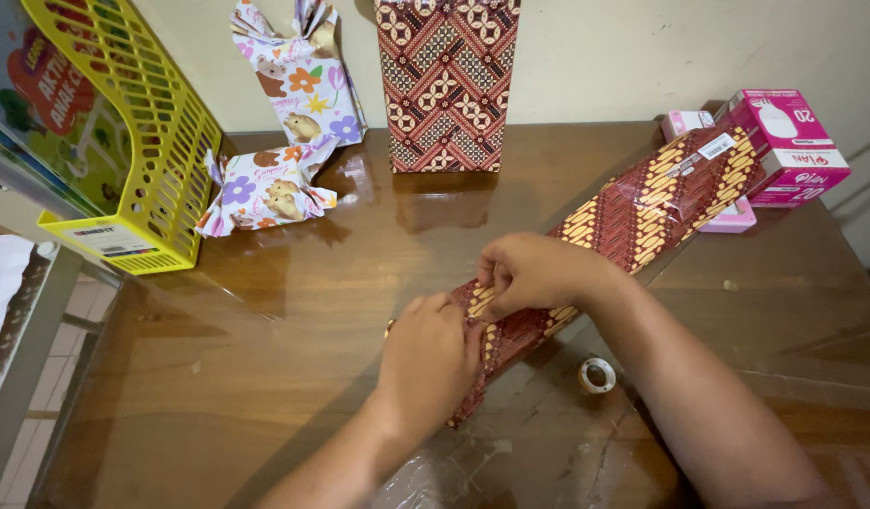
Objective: The person wraps a long rectangular object with patterned wrapping paper on a wooden table. They fold the paper over the object, smooth the edges, and secure the folds with clear tape. The person adjusts the paper and tape multiple times to ensure a neat finish.
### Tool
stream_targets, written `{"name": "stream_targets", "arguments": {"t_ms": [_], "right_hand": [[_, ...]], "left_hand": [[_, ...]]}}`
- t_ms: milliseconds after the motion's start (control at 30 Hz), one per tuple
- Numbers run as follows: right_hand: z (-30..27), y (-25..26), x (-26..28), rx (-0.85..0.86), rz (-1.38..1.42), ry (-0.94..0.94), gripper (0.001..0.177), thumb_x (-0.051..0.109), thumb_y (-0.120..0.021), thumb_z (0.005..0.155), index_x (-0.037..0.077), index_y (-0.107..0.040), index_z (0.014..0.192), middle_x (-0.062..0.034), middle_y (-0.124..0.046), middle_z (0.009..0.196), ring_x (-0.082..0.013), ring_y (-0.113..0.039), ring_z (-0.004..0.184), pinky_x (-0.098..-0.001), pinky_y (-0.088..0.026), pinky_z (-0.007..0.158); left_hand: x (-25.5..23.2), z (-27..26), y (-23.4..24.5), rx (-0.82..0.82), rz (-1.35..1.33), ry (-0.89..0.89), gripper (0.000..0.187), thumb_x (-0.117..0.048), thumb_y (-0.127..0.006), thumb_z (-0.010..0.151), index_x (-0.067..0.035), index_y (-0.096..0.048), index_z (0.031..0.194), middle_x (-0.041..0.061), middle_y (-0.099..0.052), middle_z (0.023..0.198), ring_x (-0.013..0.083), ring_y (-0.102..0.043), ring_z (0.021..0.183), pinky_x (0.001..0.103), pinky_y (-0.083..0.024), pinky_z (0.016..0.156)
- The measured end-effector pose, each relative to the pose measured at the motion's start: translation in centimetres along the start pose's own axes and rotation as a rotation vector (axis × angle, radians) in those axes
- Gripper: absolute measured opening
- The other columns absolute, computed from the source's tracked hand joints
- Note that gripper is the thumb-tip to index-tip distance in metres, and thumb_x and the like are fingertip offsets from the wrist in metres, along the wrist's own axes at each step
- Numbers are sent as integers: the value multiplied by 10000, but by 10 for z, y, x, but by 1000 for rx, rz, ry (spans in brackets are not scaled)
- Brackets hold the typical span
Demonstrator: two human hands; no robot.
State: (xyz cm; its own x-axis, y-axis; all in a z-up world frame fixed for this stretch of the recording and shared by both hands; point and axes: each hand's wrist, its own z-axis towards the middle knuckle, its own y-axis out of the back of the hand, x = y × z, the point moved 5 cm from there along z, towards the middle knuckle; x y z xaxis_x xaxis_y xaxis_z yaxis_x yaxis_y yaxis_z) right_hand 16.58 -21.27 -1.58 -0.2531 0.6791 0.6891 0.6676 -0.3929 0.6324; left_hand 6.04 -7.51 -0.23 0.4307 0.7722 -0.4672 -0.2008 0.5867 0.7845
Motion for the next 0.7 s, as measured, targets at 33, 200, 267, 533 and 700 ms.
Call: {"name": "stream_targets", "arguments": {"t_ms": [33,200,267,533,700], "right_hand": [[0,1,-1,-7,-17,-2,397,196,-887,683,-5,-654,934,-49,-721,680,-112,-646,593,-293,-488,525],[1,10,-7,-14,-45,-29,365,172,-868,696,4,-662,945,-56,-701,680,-134,-630,604,-313,-485,531],[-1,14,-7,-20,-68,-5,350,184,-860,710,12,-664,943,-49,-695,681,-130,-636,614,-313,-500,539],[-8,-1,6,48,-139,80,269,335,-787,821,92,-744,927,-19,-696,676,-127,-617,599,-313,-495,558],[-10,-5,18,144,-95,175,208,279,-789,799,93,-772,891,-26,-736,710,-120,-658,632,-308,-521,581]], "left_hand": [[1,0,0,5,-6,6,180,-159,-715,849,14,-677,818,194,-658,874,404,-620,859,491,-497,775],[6,-2,1,44,-95,5,127,-106,-683,858,9,-700,808,198,-662,898,415,-614,896,503,-481,821],[2,-4,2,20,-98,-98,90,-68,-669,815,16,-703,813,204,-655,927,417,-609,920,505,-473,848],[6,-3,-4,97,-108,-21,88,-59,-647,859,19,-682,837,201,-640,909,417,-582,916,503,-462,841],[7,-3,-3,75,-90,-20,91,-56,-638,862,31,-667,869,212,-633,929,428,-571,906,506,-456,816]]}}
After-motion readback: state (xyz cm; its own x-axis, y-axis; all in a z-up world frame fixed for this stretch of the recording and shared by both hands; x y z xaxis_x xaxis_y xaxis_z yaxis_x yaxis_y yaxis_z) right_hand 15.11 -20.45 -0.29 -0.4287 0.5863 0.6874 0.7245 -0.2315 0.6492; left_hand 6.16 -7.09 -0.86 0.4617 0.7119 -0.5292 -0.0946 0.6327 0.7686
